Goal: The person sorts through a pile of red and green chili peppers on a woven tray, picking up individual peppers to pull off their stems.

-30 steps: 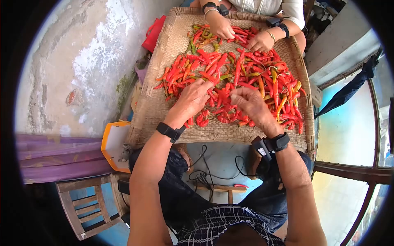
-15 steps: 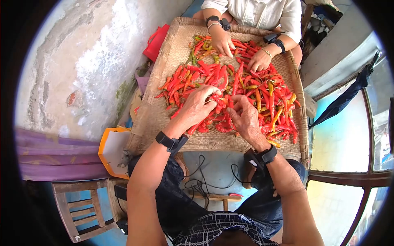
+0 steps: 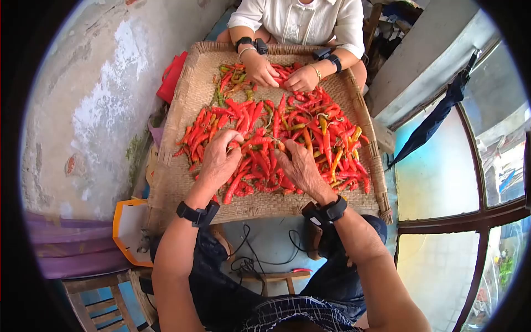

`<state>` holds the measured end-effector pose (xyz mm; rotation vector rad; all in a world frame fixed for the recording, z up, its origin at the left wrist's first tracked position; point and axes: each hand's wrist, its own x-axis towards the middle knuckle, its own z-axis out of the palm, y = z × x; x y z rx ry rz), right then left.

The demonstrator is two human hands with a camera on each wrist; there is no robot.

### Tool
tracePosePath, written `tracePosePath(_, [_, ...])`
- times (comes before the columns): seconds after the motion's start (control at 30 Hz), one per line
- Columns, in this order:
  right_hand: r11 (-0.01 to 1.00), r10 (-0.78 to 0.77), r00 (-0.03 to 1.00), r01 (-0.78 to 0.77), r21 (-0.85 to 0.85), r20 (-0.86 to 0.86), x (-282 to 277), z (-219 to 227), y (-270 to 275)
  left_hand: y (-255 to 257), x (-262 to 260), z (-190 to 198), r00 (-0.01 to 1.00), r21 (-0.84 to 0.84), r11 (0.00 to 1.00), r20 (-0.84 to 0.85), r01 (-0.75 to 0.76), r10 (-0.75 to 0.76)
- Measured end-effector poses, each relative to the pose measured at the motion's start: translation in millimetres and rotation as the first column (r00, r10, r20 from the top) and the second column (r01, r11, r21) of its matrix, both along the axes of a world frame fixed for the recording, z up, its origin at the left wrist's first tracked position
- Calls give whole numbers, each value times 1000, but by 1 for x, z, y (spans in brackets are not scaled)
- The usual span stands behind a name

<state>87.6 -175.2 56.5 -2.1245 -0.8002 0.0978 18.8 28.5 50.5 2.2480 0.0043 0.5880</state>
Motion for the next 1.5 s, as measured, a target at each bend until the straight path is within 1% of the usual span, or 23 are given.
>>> tracePosePath(0.17, [987, -1, 980, 33, 157, -199, 14, 5, -6, -8, -1, 13, 999, -96, 995, -54, -11, 5])
tracePosePath(0.2, [965, 7, 946, 78, 249, -324, 15, 6, -6, -6, 1, 10, 999, -96, 995, -36, 22, -25])
tracePosePath(0.33, [960, -80, 948, 157, 234, -307, 23, 34, -22, -10, 1, 6, 998, -144, 989, -46, 26, -33])
tracePosePath(0.43, [937, -194, 970, 227, 264, -144, 35, 35, -37, -9, 1, 4, 995, -273, 961, -84, 32, -56])
tracePosePath(0.5, [871, -448, 894, 436, 227, 2, 39, 37, -43, -7, 0, 3, 992, -336, 941, -98, 41, -78])
tracePosePath(0.57, [852, -510, 856, 488, 190, 83, 39, 38, -44, -9, -1, 7, 988, -386, 921, -119, 50, -103])
tracePosePath(0.63, [918, -314, 931, 248, 309, 186, 27, 40, -34, -11, -1, 4, 988, -359, 932, -115, 52, -100])
tracePosePath(0.67, [963, -161, 987, 158, 217, -6, 16, 38, -29, -15, -2, 2, 981, -356, 932, -144, 67, -126])
tracePosePath(0.7, [995, -34, 964, 8, 96, 263, 12, 26, -25, -18, -2, 3, 974, -351, 933, -167, 85, -152])
tracePosePath(0.77, [977, 186, 940, -206, 44, 286, -4, 17, -12, -24, -3, 3, 959, -345, 925, -169, 160, -229])
tracePosePath(0.87, [965, 261, 930, -261, -34, 260, -13, 6, -5, -32, -7, 4, 947, -327, 924, -177, 199, -267])
tracePosePath(0.93, [981, 191, 949, -191, 26, -252, -18, 16, 0, -33, -8, 0, 942, -249, 930, -128, 271, -309])
tracePosePath(1.03, [979, 151, 957, -110, 174, -246, -18, 6, 4, -34, -9, 3, 934, -281, 920, -154, 272, -323])
tracePosePath(1.07, [991, 104, 986, -92, 94, -132, -15, 6, 0, -34, -8, 0, 941, -332, 911, -147, 245, -306])
tracePosePath(1.1, [991, 104, 985, -91, 94, -137, -9, 3, -1, -33, -7, 0, 940, -334, 911, -151, 243, -306])
tracePosePath(1.17, [977, 52, 982, -12, 214, -183, 4, -6, -6, -27, -6, 1, 958, -297, 941, -179, 164, -224])
tracePosePath(1.23, [938, -6, 978, 78, 336, -210, 14, -4, -11, -19, 1, -9, 990, -240, 962, -24, 126, -136])
tracePosePath(1.27, [906, -41, 932, 187, 381, -359, 18, -2, -18, -14, 1, -13, 989, -369, 924, -69, 99, -134])
tracePosePath(1.3, [862, -67, 866, 300, 408, -496, 24, 5, -23, -9, 2, -11, 985, -485, 872, -107, 67, -135])
tracePosePath(1.37, [631, 127, 763, 430, 645, -633, 36, 14, -31, -7, 2, -3, 974, -661, 750, -162, 12, -158])
tracePosePath(1.4, [443, 205, 649, 607, 660, -733, 40, 17, -33, -4, 3, -4, 973, -701, 712, -142, 31, -182])
tracePosePath(1.43, [403, 247, 605, 646, 648, -757, 41, 12, -38, -5, 2, -5, 973, -700, 714, -147, 26, -180])
tracePosePath(1.5, [645, 176, 600, 529, 552, -781, 42, 2, -37, -8, 2, -4, 961, -826, 564, -139, 20, -238])
